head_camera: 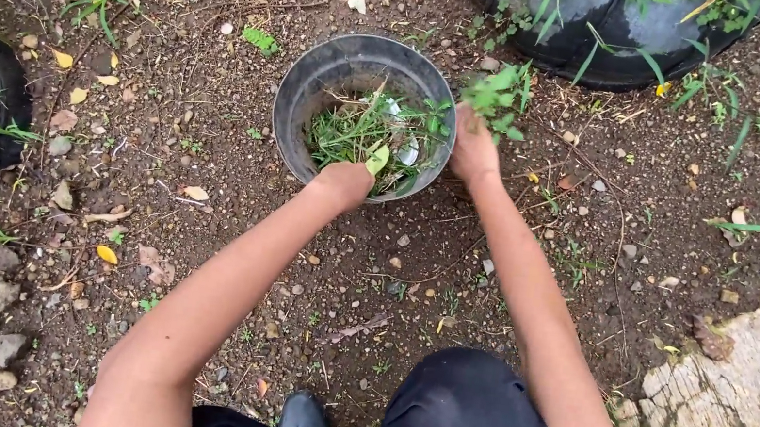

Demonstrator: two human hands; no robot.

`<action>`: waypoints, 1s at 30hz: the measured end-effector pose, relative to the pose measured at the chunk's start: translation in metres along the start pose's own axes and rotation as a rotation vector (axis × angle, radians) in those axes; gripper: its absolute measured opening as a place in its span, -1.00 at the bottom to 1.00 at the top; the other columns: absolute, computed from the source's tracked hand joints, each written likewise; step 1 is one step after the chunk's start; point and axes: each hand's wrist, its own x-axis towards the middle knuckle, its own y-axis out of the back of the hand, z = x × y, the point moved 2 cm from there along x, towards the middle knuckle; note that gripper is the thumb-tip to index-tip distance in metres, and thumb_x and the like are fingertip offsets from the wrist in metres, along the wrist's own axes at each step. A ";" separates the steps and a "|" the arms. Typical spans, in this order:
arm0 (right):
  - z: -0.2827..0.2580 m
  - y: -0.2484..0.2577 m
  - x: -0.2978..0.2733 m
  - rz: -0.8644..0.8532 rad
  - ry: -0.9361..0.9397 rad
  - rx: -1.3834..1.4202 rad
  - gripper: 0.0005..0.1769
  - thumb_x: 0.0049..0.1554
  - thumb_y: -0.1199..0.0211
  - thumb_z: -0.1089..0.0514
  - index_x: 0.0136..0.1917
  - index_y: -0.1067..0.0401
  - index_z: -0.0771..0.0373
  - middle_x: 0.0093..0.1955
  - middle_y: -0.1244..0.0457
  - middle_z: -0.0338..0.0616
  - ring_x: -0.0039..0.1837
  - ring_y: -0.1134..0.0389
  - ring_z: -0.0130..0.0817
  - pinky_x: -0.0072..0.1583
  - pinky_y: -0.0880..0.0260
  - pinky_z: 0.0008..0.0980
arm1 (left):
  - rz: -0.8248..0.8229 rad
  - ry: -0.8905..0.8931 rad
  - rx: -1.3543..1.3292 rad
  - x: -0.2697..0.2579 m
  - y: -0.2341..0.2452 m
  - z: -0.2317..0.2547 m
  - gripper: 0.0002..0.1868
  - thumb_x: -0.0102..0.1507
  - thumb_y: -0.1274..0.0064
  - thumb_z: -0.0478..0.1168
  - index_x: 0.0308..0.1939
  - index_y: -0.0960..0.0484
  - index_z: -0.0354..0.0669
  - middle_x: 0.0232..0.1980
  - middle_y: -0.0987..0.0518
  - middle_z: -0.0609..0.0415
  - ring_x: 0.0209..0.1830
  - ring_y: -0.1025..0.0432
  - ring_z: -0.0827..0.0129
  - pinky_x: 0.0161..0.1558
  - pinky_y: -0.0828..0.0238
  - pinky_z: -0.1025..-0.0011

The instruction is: The person kneels on the ground and pulls weeds by hand from around the base of a tree and from black grow bags. The collected weeds are placed into a metal bowl held in the lap.

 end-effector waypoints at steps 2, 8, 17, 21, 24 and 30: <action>0.010 -0.018 0.004 -0.105 -0.029 -0.208 -0.52 0.35 0.15 0.04 0.41 -0.41 0.11 0.41 -0.27 -0.08 0.50 -0.19 -0.13 0.61 0.08 -0.06 | 0.004 0.002 -0.015 0.004 -0.004 -0.003 -0.69 0.33 0.20 -0.41 -0.06 -0.68 -0.44 -0.06 -0.68 -0.25 -0.03 -0.62 -0.12 -0.10 -0.62 0.00; -0.011 -0.159 0.019 0.371 -0.213 0.093 -0.75 0.13 -0.03 0.17 -0.04 -0.49 0.27 -0.17 -0.24 -0.05 -0.10 -0.33 -0.10 -0.14 -0.32 -0.12 | 0.032 -0.021 0.012 0.017 -0.025 -0.011 -0.71 0.32 0.15 -0.37 -0.09 -0.71 -0.37 -0.10 -0.68 -0.24 -0.08 -0.62 -0.13 -0.15 -0.62 -0.02; -0.001 -0.068 -0.001 0.040 -0.266 0.439 -0.30 0.31 0.14 0.25 0.68 0.16 0.12 -0.18 -0.33 0.08 -0.16 -0.48 0.01 -0.13 -0.61 0.00 | 0.045 -0.021 0.025 0.020 -0.025 -0.012 -0.74 0.28 0.10 -0.36 -0.14 -0.71 -0.35 -0.15 -0.70 -0.20 -0.10 -0.63 -0.10 -0.15 -0.62 -0.01; -0.016 -0.125 0.008 0.094 -0.335 0.495 -0.79 0.25 0.08 0.24 0.09 -0.32 0.30 -0.18 -0.34 0.00 -0.20 -0.49 0.04 -0.20 -0.55 -0.02 | 0.046 -0.018 0.038 0.016 -0.025 -0.008 -0.75 0.28 0.10 -0.36 -0.13 -0.71 -0.35 -0.14 -0.70 -0.19 -0.08 -0.63 -0.09 -0.12 -0.61 -0.01; -0.013 -0.117 0.007 0.083 -0.363 0.650 -0.87 0.22 0.01 0.28 -0.01 -0.35 0.27 -0.15 -0.37 0.08 -0.16 -0.50 0.14 -0.17 -0.54 0.04 | 0.052 -0.003 0.036 0.012 -0.017 -0.007 -0.74 0.28 0.10 -0.37 -0.11 -0.71 -0.35 -0.13 -0.70 -0.17 -0.07 -0.63 -0.08 -0.11 -0.61 0.00; -0.016 -0.131 -0.006 0.132 -0.528 1.000 -0.84 0.21 -0.05 0.30 -0.21 -0.35 0.38 -0.36 -0.30 0.13 -0.29 -0.42 0.13 -0.28 -0.44 -0.06 | 0.055 0.012 0.029 0.023 -0.030 -0.017 -0.75 0.30 0.08 -0.36 -0.10 -0.71 -0.32 -0.12 -0.70 -0.17 -0.07 -0.63 -0.05 -0.10 -0.62 0.01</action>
